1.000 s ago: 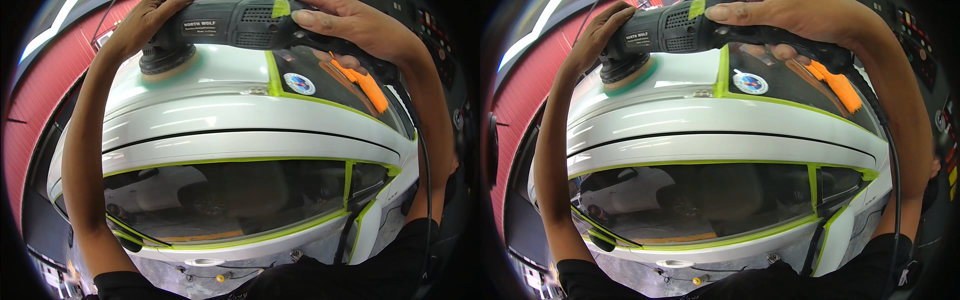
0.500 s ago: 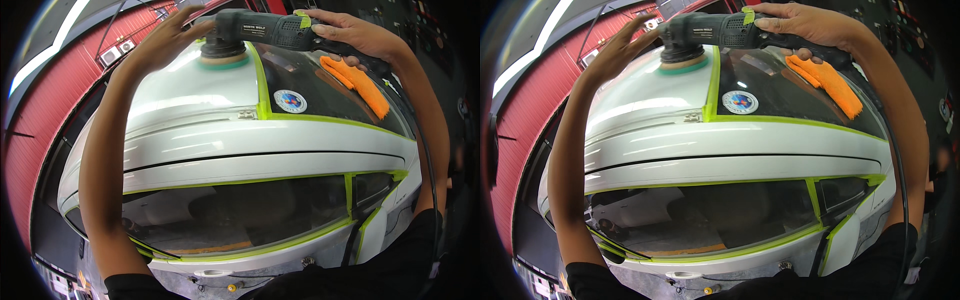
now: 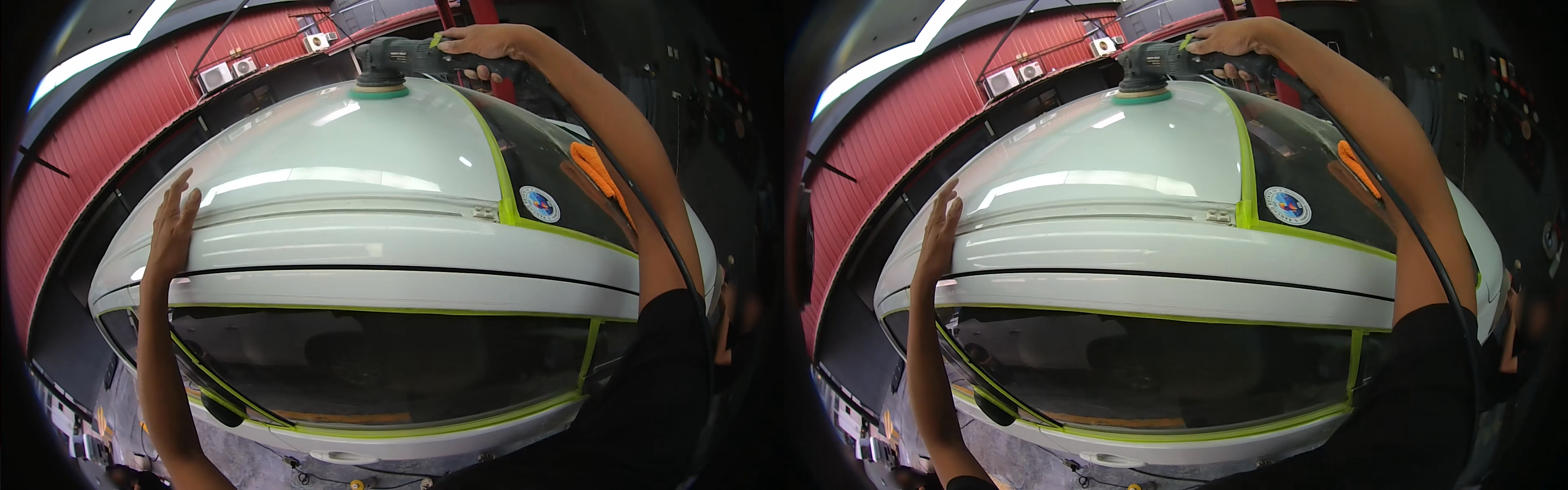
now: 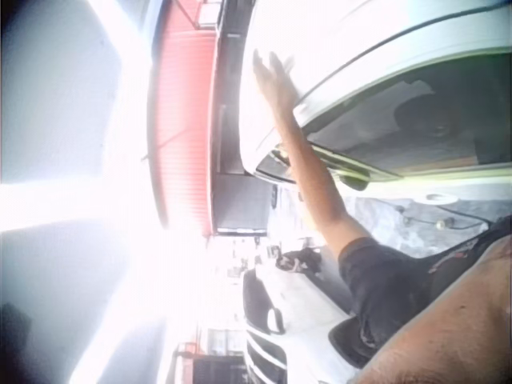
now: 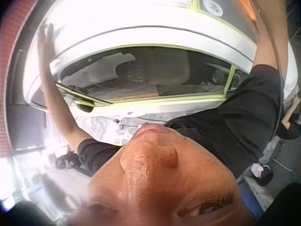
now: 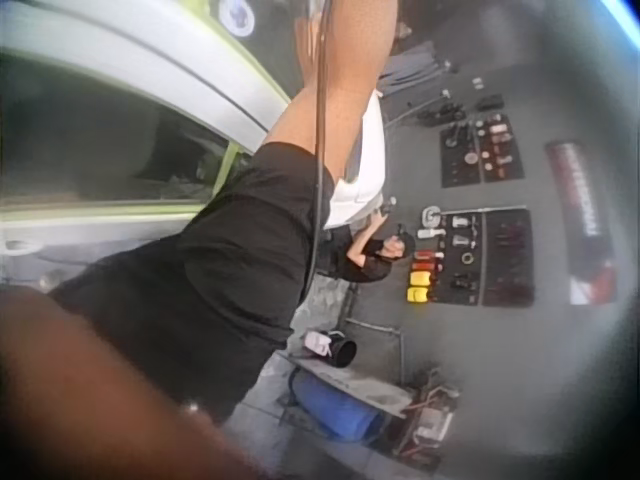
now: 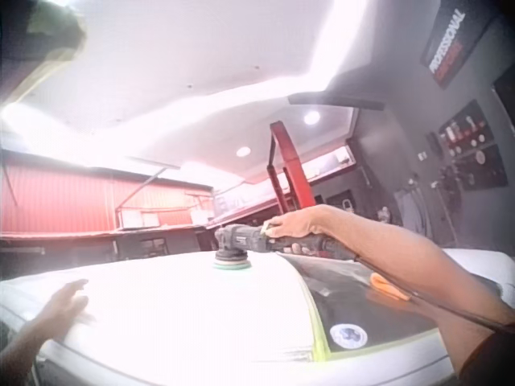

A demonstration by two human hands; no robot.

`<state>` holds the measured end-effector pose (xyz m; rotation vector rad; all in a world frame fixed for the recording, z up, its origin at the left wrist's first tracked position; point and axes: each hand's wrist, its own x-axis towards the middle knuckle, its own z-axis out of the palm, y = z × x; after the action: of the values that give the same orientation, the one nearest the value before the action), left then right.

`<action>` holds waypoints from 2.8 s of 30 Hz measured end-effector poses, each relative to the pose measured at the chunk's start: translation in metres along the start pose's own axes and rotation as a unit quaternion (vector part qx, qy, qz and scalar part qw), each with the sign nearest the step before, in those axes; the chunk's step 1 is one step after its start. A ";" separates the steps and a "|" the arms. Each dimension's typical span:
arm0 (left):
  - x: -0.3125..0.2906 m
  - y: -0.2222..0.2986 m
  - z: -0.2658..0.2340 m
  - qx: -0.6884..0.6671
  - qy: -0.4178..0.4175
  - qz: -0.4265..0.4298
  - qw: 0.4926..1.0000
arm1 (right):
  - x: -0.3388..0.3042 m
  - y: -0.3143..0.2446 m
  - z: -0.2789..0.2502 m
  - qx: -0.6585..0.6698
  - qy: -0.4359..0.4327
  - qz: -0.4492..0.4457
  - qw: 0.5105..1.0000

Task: The person uses a rotary polisher with a green pad to polish the white car's side panels, roof, and rear window area. They apply polishing compound from a yellow bottle onto the pad and continue buffing the painted surfaces while masking tape protects the window edges.

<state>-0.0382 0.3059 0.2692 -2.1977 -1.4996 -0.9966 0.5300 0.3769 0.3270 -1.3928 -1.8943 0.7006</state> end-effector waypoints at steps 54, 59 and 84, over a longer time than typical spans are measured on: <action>-0.009 0.011 -0.006 -0.013 -0.018 -0.012 1.000 | 0.081 0.072 -0.058 0.023 0.059 0.127 0.990; -0.006 0.005 0.000 -0.051 -0.016 -0.007 0.999 | 0.091 0.087 -0.064 0.018 0.067 0.126 0.990; -0.002 0.002 -0.001 -0.027 -0.001 0.001 1.000 | 0.102 0.088 -0.063 0.023 0.053 0.112 0.992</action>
<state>-0.0376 0.3034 0.2683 -2.2360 -1.4875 -1.0463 0.6107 0.5015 0.3209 -1.5981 -1.6459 0.7563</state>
